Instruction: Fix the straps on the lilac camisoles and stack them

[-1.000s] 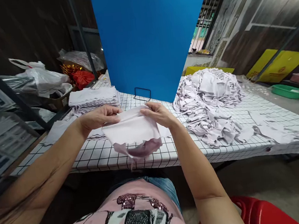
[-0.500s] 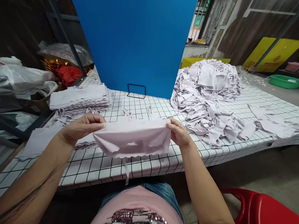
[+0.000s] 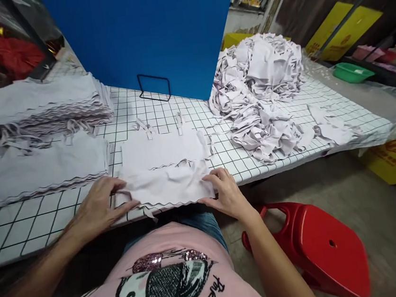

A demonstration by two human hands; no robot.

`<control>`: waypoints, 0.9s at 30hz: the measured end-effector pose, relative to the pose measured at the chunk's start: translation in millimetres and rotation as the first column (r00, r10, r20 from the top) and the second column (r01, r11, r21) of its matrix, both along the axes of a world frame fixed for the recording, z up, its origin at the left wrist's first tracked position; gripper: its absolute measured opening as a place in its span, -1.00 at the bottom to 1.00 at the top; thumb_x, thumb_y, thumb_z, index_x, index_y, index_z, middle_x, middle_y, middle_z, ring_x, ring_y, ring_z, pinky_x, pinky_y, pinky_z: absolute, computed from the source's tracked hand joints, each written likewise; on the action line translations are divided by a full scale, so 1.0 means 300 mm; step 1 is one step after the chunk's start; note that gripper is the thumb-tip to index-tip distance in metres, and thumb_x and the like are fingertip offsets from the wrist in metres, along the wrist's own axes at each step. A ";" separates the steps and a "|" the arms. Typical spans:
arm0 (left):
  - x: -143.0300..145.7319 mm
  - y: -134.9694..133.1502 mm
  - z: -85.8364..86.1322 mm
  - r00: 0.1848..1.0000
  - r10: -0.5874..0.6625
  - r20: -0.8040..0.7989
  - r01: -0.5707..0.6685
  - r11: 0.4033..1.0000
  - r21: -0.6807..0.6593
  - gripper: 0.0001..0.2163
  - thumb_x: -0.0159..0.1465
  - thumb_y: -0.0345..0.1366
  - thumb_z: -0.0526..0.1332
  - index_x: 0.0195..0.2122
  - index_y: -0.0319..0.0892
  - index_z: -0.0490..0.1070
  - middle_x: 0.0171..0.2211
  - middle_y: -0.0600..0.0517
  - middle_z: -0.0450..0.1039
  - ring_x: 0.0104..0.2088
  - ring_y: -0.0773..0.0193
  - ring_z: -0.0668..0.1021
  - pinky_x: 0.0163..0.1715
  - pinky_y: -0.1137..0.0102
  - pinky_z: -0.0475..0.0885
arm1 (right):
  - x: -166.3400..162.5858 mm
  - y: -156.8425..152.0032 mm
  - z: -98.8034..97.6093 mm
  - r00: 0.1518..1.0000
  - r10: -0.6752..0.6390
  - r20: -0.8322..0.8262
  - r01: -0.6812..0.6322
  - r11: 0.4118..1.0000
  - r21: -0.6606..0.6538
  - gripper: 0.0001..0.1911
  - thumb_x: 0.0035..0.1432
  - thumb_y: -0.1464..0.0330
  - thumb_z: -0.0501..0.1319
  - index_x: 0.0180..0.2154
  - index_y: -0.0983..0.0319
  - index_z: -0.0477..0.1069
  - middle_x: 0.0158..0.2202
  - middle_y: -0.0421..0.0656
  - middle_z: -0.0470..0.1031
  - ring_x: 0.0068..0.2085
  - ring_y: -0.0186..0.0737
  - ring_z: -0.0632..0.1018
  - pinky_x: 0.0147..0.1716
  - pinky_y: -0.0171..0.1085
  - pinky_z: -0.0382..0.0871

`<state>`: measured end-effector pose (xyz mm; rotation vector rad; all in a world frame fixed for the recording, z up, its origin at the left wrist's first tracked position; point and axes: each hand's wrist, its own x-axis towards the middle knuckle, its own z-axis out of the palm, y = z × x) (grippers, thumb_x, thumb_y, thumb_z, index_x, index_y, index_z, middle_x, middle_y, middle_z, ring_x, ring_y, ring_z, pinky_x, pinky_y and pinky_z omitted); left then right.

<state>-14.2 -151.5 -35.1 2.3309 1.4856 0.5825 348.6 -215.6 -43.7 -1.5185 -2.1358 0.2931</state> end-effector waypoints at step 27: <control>0.082 -0.088 0.035 0.880 0.398 0.260 -0.193 0.799 -0.569 -0.56 0.12 0.03 0.29 -0.13 -0.16 0.27 -0.46 0.11 0.42 -0.49 0.28 0.47 -0.50 0.41 0.31 | 0.034 -0.152 -0.142 0.176 -0.706 -0.686 -0.160 0.667 -0.728 -0.65 0.04 0.17 0.41 -0.15 0.11 0.42 -0.20 -0.19 0.52 -0.24 -0.28 0.56 -0.24 -0.30 0.47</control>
